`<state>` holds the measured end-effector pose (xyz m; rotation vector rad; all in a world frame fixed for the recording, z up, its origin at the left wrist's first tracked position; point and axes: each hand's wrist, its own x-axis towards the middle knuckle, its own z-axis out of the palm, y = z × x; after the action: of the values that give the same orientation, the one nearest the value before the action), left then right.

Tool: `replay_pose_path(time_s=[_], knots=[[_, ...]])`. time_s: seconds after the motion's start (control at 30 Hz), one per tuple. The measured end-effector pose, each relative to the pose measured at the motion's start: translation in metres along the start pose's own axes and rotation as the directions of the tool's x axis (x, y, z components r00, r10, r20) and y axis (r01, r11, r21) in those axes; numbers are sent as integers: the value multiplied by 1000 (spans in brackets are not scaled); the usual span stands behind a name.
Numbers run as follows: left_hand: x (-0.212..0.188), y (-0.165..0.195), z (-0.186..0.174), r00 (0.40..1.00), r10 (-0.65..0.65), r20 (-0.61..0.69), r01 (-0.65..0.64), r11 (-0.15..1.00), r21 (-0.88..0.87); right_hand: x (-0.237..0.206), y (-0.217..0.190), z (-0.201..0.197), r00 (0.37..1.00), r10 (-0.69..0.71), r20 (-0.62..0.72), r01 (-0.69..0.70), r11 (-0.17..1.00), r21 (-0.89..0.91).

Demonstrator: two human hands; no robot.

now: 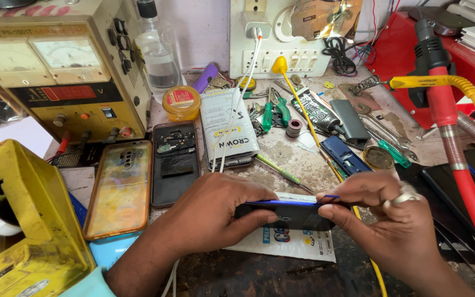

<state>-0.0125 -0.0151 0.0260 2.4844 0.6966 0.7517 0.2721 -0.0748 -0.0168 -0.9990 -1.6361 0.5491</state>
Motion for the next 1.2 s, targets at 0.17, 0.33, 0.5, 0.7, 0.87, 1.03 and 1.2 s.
replay_pose_path(time_s=[0.17, 0.33, 0.5, 0.7, 0.87, 1.03, 1.2], knots=[[0, 0, -1, 1000, 2, 1, -2, 1000, -18, 2, -5, -4, 997, -49, 67, 58, 988, -143], [0, 0, -1, 1000, 2, 0, -2, 1000, -7, 2, -5, -9, 994, -32, 100, 45, 990, -136], [-1, -1, 0, 1000, 17, -10, -17, 1000, -12, 4, -6, -16, 990, 10, 141, -2, 998, -55], [-1, -2, 1, 1000, 9, -13, -10, 1000, -10, 15, -15, -14, 981, -87, 176, 123, 971, -205], [-1, 0, 0, 1000, -19, 3, 19, 1000, -1, 20, -25, -10, 993, -36, 113, 76, 922, -379], [0, 1, -1, 1000, -14, 10, 14, 1000, 9, 19, -27, -11, 976, -43, 215, 117, 931, -346], [0, 1, -1, 1000, 5, 10, -5, 1000, 14, 14, -27, -12, 966, -100, 238, 179, 924, -339]])
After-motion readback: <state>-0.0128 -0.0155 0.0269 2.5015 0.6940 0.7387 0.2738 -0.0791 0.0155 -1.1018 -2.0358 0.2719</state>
